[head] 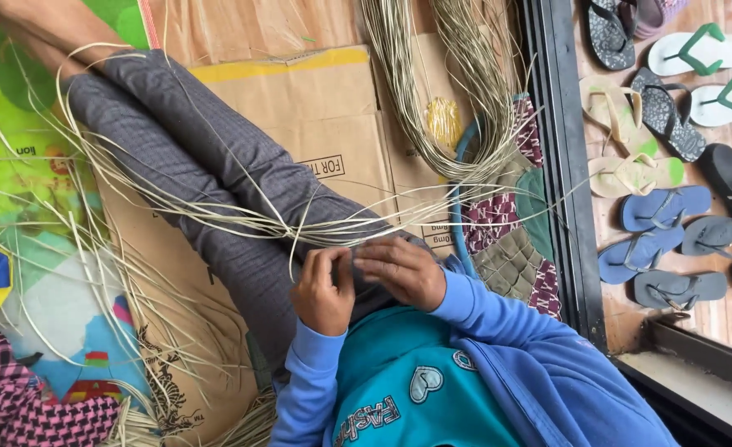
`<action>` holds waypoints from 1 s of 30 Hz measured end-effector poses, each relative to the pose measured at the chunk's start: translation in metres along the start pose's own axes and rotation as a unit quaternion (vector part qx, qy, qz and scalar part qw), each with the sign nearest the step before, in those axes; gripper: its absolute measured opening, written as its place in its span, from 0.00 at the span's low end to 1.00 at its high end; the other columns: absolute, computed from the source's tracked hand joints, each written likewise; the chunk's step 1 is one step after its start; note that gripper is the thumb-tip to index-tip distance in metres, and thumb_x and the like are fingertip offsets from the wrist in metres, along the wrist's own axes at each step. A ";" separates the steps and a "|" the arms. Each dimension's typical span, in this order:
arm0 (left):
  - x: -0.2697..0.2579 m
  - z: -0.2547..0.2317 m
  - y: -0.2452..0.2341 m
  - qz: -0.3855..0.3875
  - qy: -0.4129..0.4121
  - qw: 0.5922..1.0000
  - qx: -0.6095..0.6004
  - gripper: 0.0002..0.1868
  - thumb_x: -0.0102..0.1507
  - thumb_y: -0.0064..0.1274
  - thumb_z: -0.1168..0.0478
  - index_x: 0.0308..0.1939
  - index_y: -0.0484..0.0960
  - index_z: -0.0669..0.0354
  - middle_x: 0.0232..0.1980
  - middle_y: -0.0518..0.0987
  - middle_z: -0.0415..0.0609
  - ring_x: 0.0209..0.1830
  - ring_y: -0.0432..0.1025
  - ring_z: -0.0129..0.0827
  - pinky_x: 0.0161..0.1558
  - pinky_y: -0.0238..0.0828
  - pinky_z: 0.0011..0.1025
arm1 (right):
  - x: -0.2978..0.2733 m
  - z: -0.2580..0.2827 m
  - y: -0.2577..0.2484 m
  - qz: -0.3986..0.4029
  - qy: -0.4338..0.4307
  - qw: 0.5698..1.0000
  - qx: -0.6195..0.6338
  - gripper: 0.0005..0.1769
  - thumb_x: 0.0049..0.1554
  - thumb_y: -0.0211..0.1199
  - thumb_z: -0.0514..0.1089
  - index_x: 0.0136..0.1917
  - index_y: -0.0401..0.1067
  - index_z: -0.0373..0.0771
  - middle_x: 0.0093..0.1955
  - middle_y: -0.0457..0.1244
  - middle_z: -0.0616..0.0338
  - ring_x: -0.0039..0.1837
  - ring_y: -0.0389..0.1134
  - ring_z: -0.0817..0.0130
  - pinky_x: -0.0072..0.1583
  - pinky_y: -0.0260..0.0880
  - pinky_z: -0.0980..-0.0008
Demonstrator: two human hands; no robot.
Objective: Weaving long strands of straw or grass together to create a craft item while sitting on the floor.
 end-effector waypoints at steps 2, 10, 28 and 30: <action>0.002 -0.005 0.004 0.002 0.016 1.000 0.009 0.01 0.67 0.56 0.61 0.42 0.81 0.48 0.36 0.76 0.37 0.34 0.78 0.33 0.34 0.79 0.29 | 0.003 -0.010 0.008 0.052 -0.011 0.996 -0.078 0.09 0.63 0.61 0.38 0.52 0.79 0.32 0.53 0.71 0.45 0.57 0.72 0.43 0.57 0.74 0.52; -0.004 -0.001 0.012 -0.004 0.014 0.999 0.038 0.06 0.63 0.58 0.66 0.41 0.79 0.51 0.35 0.76 0.41 0.36 0.79 0.37 0.37 0.80 0.32 | 0.004 -0.036 0.022 0.186 -0.040 0.974 -0.120 0.14 0.68 0.51 0.40 0.50 0.78 0.36 0.36 0.61 0.54 0.40 0.66 0.55 0.51 0.68 0.57; -0.015 0.025 -0.030 0.004 -0.069 0.993 -0.095 0.08 0.68 0.52 0.58 0.33 0.77 0.50 0.25 0.77 0.45 0.30 0.79 0.42 0.32 0.75 0.32 | 0.025 -0.071 0.069 0.329 -0.090 0.928 -0.149 0.06 0.64 0.61 0.45 0.45 0.76 0.44 0.43 0.66 0.61 0.48 0.69 0.59 0.59 0.63 0.58; -0.020 0.022 -0.038 -0.006 -0.078 0.986 -0.145 0.10 0.69 0.51 0.56 0.33 0.77 0.48 0.24 0.77 0.42 0.29 0.79 0.40 0.32 0.75 0.31 | 0.033 -0.076 0.070 0.325 -0.081 0.925 -0.176 0.04 0.64 0.64 0.46 0.48 0.76 0.46 0.44 0.66 0.63 0.50 0.69 0.59 0.60 0.63 0.57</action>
Point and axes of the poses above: each hand's wrist, its own x-axis towards the middle knuckle, its own y-axis out of the palm, z = x × y, the point moved 8 cm from there along x, towards the middle knuckle
